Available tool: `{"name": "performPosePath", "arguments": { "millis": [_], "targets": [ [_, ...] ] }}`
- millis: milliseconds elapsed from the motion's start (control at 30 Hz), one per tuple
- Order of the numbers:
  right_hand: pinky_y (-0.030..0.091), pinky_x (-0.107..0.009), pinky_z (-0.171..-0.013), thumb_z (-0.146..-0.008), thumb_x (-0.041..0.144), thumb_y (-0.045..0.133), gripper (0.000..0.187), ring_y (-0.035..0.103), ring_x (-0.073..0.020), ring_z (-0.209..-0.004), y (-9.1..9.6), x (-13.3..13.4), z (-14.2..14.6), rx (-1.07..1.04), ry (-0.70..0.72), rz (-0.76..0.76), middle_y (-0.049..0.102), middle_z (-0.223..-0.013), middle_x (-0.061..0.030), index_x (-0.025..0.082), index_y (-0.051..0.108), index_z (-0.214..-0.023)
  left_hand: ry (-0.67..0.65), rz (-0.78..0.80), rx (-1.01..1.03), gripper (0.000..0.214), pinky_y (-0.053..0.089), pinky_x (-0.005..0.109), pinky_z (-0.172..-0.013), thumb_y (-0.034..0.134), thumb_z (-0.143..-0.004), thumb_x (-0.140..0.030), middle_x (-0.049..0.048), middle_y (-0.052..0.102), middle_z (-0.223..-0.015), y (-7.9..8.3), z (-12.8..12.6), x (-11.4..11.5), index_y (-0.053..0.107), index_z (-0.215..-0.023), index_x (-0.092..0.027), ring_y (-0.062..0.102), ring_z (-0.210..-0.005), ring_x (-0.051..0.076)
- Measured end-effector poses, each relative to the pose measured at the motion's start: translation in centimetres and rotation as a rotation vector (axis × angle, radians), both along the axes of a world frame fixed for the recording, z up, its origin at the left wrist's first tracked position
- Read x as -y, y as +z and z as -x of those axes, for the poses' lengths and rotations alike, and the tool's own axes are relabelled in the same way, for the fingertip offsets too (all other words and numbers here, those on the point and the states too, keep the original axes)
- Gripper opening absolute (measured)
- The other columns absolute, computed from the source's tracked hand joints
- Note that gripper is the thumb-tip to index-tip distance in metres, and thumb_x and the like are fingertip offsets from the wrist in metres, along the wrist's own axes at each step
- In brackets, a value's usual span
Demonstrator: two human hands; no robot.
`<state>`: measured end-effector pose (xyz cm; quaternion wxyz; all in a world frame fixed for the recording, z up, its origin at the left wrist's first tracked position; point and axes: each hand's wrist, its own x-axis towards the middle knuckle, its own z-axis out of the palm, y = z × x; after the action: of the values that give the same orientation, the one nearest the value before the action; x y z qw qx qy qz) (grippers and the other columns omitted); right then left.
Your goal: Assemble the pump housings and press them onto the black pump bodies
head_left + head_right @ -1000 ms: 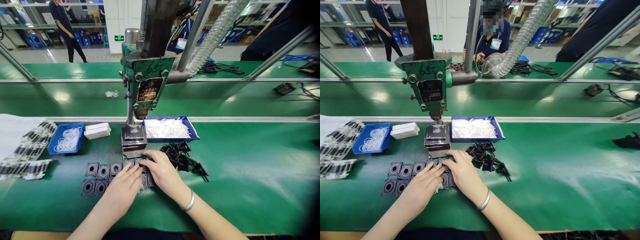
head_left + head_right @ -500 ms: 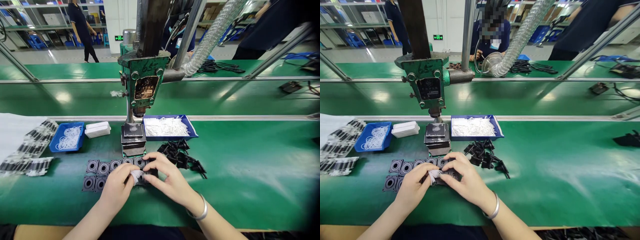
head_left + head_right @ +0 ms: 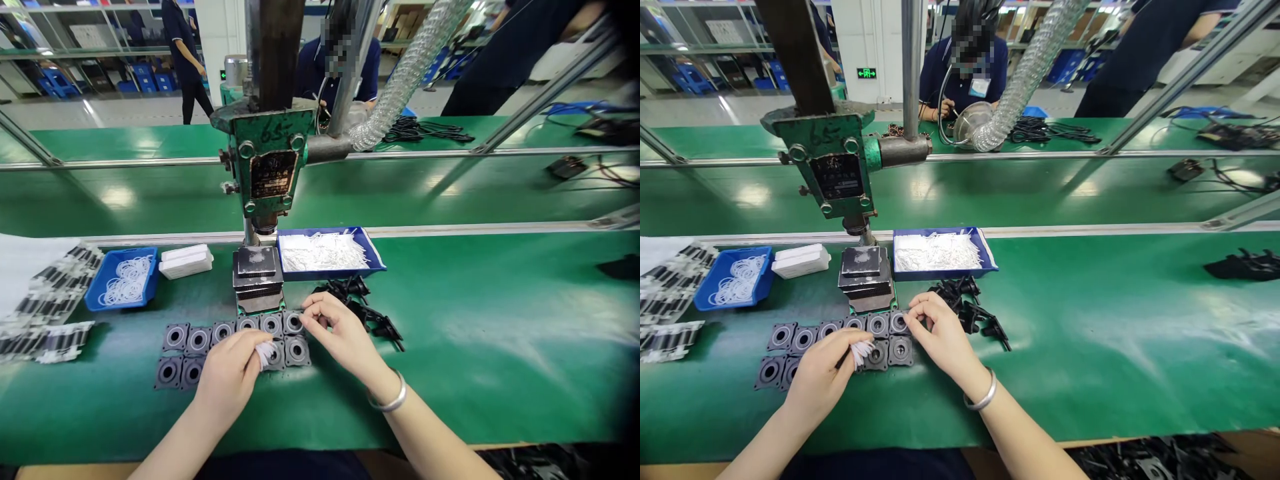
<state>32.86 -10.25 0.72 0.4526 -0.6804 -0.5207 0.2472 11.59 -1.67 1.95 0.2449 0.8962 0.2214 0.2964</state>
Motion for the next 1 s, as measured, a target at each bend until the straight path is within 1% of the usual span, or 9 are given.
{"name": "performPosePath", "arguments": {
  "millis": [200,300,400,533,633,767,867,933,1000],
  "targets": [
    [0.047,-0.027,-0.062,-0.089,0.022,0.057,0.016,0.059,-0.016,-0.076,-1.5,-0.5,0.0,0.036,-0.013,-0.039,0.062,-0.095,-0.0071,0.019,0.057,-0.073,-0.281,-0.337,-0.141,0.03,0.053,0.048,-0.103,0.036,-0.093,-0.002,0.0161,0.07,-0.122,-0.7,-2.1,0.5,0.062,-0.104,-0.012,0.064,-0.119,0.026],
    [0.048,-0.027,-0.062,-0.09,0.024,0.056,0.005,0.058,-0.0147,-0.072,-1.8,-0.4,0.1,-0.062,-0.016,0.009,0.062,-0.088,-0.004,0.02,0.058,-0.087,-0.313,-0.396,-0.198,0.025,0.054,0.051,-0.102,0.038,-0.096,-0.006,0.0178,0.07,-0.122,-0.9,-2.8,0.7,0.062,-0.103,-0.01,0.063,-0.121,0.029],
    [0.05,-0.028,-0.069,-0.092,0.029,0.054,0.014,0.058,-0.0142,-0.071,-2.5,-0.7,0.3,-0.184,-0.041,0.045,0.062,-0.086,-0.0021,0.02,0.058,-0.103,-0.325,-0.44,-0.208,0.025,0.053,0.052,-0.102,0.038,-0.097,-0.007,0.0177,0.07,-0.122,-1.0,-3.0,0.8,0.062,-0.102,-0.009,0.063,-0.121,0.03],
    [0.049,-0.029,-0.069,-0.093,0.031,0.055,0.016,0.056,-0.0148,-0.071,-3.3,-1.3,0.3,-0.192,-0.033,0.057,0.062,-0.085,-0.0015,0.02,0.059,-0.104,-0.31,-0.465,-0.193,0.024,0.054,0.054,-0.1,0.04,-0.095,-0.005,0.0185,0.071,-0.12,-1.2,-3.1,1.1,0.063,-0.1,-0.008,0.065,-0.117,0.031],
    [0.049,-0.03,-0.07,-0.095,0.031,0.054,0.016,0.057,-0.0147,-0.071,-2.5,-1.2,-0.3,-0.134,-0.066,0.017,0.061,-0.088,-0.0027,0.02,0.06,-0.103,-0.299,-0.394,-0.157,0.027,0.053,0.053,-0.1,0.038,-0.093,-0.003,0.0171,0.07,-0.12,-0.9,-2.9,1.0,0.063,-0.101,-0.01,0.066,-0.115,0.029],
    [0.047,-0.029,-0.069,-0.098,0.032,0.052,0.015,0.057,-0.0147,-0.076,0.6,0.2,-0.9,-0.032,-0.179,-0.129,0.059,-0.096,-0.0045,0.021,0.061,-0.103,-0.146,-0.081,-0.028,0.029,0.059,0.034,-0.089,0.041,-0.091,-0.002,0.0111,0.072,-0.108,0.2,-1.6,0.4,0.063,-0.106,-0.015,0.069,-0.102,0.019],
    [0.049,-0.028,-0.075,-0.098,0.028,0.055,0.011,0.058,-0.0154,-0.086,2.5,1.0,0.2,-0.051,0.042,-0.145,0.059,-0.101,-0.005,0.022,0.064,-0.099,-0.014,0.114,0.018,0.025,0.058,0.024,-0.079,0.051,-0.089,-0.004,0.0041,0.072,-0.094,0.8,-0.4,0.2,0.066,-0.102,-0.019,0.069,-0.089,0.015],
    [0.05,-0.026,-0.074,-0.096,0.027,0.06,0.009,0.058,-0.014,-0.085,3.0,1.2,1.8,-0.091,0.225,-0.113,0.059,-0.106,-0.0052,0.023,0.065,-0.102,0.037,0.181,0.037,0.026,0.057,0.021,-0.073,0.054,-0.086,-0.003,0.0015,0.073,-0.089,0.9,0.3,0.3,0.068,-0.1,-0.02,0.07,-0.082,0.013],
    [0.05,-0.025,-0.07,-0.094,0.025,0.062,0.008,0.057,-0.0122,-0.079,2.9,1.0,3.5,-0.118,0.302,-0.101,0.058,-0.108,-0.0051,0.022,0.065,-0.101,0.063,0.215,0.056,0.027,0.057,0.02,-0.069,0.055,-0.084,-0.002,0.0008,0.074,-0.087,0.8,0.9,0.5,0.069,-0.098,-0.02,0.07,-0.078,0.013]
  ]
}}
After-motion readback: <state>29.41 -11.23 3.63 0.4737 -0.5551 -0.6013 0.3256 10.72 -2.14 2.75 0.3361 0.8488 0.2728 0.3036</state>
